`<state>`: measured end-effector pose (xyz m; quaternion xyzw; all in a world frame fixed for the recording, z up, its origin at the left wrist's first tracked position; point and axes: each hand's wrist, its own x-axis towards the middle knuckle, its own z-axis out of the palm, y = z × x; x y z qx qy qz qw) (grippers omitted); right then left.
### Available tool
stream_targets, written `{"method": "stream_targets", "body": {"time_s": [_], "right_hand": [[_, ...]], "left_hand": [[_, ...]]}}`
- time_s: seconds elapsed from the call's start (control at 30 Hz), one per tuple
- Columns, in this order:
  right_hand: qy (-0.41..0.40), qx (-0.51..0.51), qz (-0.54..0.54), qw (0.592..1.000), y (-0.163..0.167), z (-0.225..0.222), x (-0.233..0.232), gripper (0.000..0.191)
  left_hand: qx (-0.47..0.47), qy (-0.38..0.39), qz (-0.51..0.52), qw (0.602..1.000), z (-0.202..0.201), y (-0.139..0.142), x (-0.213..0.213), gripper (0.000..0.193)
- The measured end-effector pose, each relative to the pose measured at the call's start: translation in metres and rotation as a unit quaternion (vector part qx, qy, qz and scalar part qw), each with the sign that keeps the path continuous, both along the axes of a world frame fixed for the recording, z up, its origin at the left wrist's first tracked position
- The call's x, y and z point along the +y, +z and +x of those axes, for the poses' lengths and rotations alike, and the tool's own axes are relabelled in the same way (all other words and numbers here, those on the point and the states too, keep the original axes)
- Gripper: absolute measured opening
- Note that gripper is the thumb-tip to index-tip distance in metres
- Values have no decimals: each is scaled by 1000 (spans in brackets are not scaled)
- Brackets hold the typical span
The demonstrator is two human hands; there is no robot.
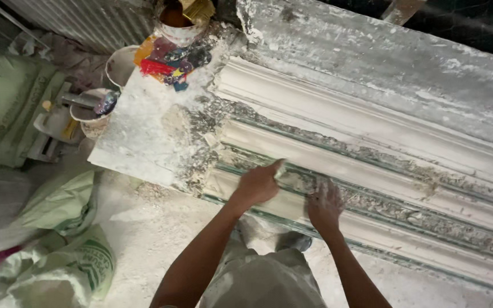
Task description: The person scrapes dried plaster residue from the grooves of decorative plaster cornice moldings using a small handheld scraper, then brushes the loose debris off the moldings with a green brush and dustpan brush, and repositions the moldings on the work table.
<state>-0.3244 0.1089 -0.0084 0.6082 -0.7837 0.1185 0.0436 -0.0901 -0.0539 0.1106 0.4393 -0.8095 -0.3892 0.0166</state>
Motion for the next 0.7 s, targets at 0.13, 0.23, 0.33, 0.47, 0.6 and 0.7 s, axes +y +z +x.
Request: {"method": "stream_targets", "body": {"time_s": [0.13,0.23,0.33,0.47,0.6,0.7], "right_hand": [[31,-22,-17,999,16,12,-18,58],[81,65,26,994,41,-5,-43,55],[95,42,9,995,68,-37,-96,63],[-11,5,134,991,80,-61,-179,55],[-15,36,157,987,75,-60,-217,41],[-133,-56,111,983,73,-51,-216,55]], "left_hand": [[80,135,110,982,46,74,-12,69],[94,257,8,962,83,94,-25,67],[113,298,-175,932,73,79,-21,64],[138,195,-240,941,27,45,-11,66],[82,100,-228,965,-7,24,-17,76],[10,32,-206,978,-20,12,-20,75]]}}
